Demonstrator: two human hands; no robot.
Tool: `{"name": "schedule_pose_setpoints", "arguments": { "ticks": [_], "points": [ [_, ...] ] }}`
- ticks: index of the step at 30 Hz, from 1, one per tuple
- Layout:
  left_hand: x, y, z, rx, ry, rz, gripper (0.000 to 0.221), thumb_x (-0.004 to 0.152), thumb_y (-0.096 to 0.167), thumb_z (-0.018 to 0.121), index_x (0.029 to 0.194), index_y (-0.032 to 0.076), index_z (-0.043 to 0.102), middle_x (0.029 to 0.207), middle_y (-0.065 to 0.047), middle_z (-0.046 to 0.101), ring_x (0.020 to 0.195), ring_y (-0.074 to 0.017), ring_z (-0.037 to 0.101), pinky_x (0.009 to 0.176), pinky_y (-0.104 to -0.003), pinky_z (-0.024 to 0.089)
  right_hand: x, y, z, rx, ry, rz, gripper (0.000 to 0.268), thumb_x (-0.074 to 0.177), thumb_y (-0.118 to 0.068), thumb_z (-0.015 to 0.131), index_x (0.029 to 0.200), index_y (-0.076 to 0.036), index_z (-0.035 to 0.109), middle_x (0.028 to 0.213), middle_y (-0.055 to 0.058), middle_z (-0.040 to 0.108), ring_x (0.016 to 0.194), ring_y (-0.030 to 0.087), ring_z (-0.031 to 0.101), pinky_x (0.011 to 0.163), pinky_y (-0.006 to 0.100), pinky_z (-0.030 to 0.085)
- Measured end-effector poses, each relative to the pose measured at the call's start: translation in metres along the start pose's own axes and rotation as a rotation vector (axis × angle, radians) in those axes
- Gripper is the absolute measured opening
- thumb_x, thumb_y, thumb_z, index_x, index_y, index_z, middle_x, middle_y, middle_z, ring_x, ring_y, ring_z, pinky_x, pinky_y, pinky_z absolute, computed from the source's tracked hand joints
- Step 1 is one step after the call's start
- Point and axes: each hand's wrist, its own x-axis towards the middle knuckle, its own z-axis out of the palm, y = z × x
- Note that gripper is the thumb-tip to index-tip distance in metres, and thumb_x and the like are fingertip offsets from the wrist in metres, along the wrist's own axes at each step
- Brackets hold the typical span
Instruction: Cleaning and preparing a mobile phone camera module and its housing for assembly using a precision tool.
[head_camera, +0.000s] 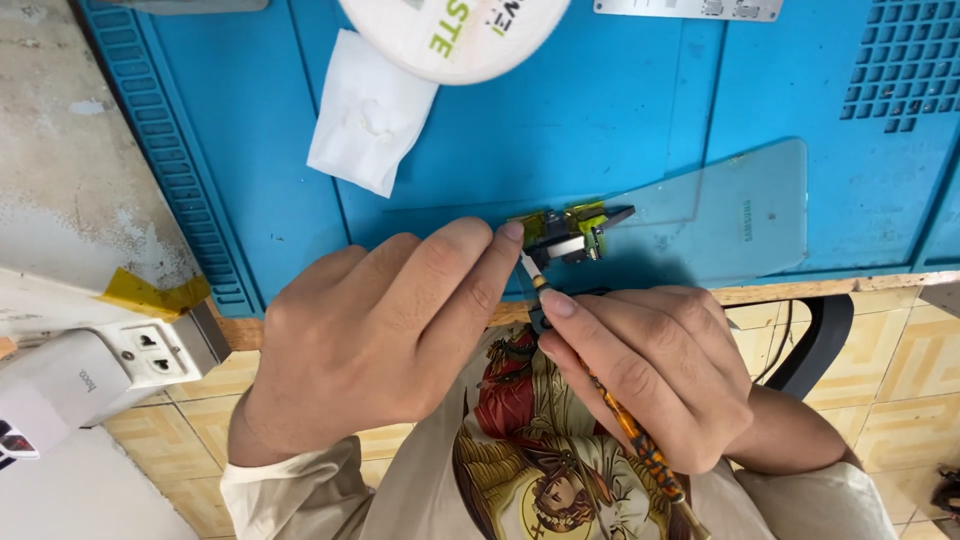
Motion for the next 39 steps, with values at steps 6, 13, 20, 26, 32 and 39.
{"name": "schedule_pose_setpoints", "arguments": {
  "ticks": [6, 13, 20, 26, 32, 39],
  "points": [
    [0.005, 0.000, 0.003, 0.065, 0.060, 0.080, 0.019, 0.092, 0.019, 0.047, 0.098, 0.010, 0.062, 0.095, -0.003, 0.052, 0.055, -0.0094, 0.039, 0.041, -0.023, 0.027, -0.005, 0.000, -0.003, 0.066, -0.010, 0.079, 0.018, 0.079, -0.004, 0.058, 0.092, 0.007, 0.055, 0.079, 0.017, 0.060, 0.062, 0.023, 0.058, 0.056, 0.029, 0.045],
    [0.002, 0.000, 0.010, 0.075, 0.111, 0.088, 0.018, 0.091, 0.017, 0.048, 0.096, 0.009, 0.063, 0.094, -0.004, 0.052, 0.054, -0.0095, 0.039, 0.041, -0.023, 0.025, -0.007, 0.000, -0.003, 0.095, 0.011, 0.089, 0.017, 0.079, -0.003, 0.057, 0.092, 0.007, 0.054, 0.078, 0.017, 0.060, 0.063, 0.023, 0.057, 0.055, 0.030, 0.045],
    [0.002, -0.001, 0.012, 0.046, 0.087, 0.070, 0.018, 0.092, 0.018, 0.046, 0.098, 0.010, 0.061, 0.098, -0.005, 0.052, 0.060, -0.0101, 0.047, 0.043, -0.024, 0.030, -0.006, -0.001, -0.005, 0.090, 0.000, 0.103, 0.013, 0.078, 0.001, 0.054, 0.090, 0.008, 0.054, 0.076, 0.019, 0.059, 0.061, 0.023, 0.057, 0.054, 0.029, 0.046],
    [0.009, -0.001, 0.009, -0.006, 0.079, 0.018, 0.013, 0.091, 0.011, 0.048, 0.093, 0.010, 0.060, 0.095, -0.004, 0.053, 0.061, -0.0103, 0.049, 0.043, -0.023, 0.031, -0.005, -0.001, -0.005, 0.084, 0.003, 0.109, 0.013, 0.079, 0.000, 0.053, 0.090, 0.007, 0.054, 0.076, 0.018, 0.059, 0.060, 0.023, 0.056, 0.054, 0.030, 0.045],
    [0.009, 0.001, 0.009, -0.052, 0.076, -0.037, 0.010, 0.092, 0.016, 0.052, 0.093, 0.011, 0.060, 0.094, -0.002, 0.053, 0.055, -0.0109, 0.044, 0.044, -0.024, 0.033, -0.039, 0.012, -0.003, 0.142, 0.163, -0.019, 0.016, 0.080, -0.017, 0.046, 0.082, -0.003, 0.054, 0.074, 0.014, 0.054, 0.065, 0.023, 0.058, 0.058, 0.032, 0.053],
    [0.004, -0.003, 0.002, 0.006, 0.144, 0.007, 0.008, 0.089, 0.010, 0.050, 0.088, 0.012, 0.057, 0.093, -0.002, 0.050, 0.063, -0.0077, 0.049, 0.042, -0.020, 0.031, -0.017, 0.006, -0.026, -0.011, -0.174, -0.053, 0.034, 0.089, -0.021, 0.030, 0.105, -0.002, 0.054, 0.077, 0.009, 0.048, 0.071, 0.024, 0.044, 0.064, 0.037, 0.043]
  ]
}}
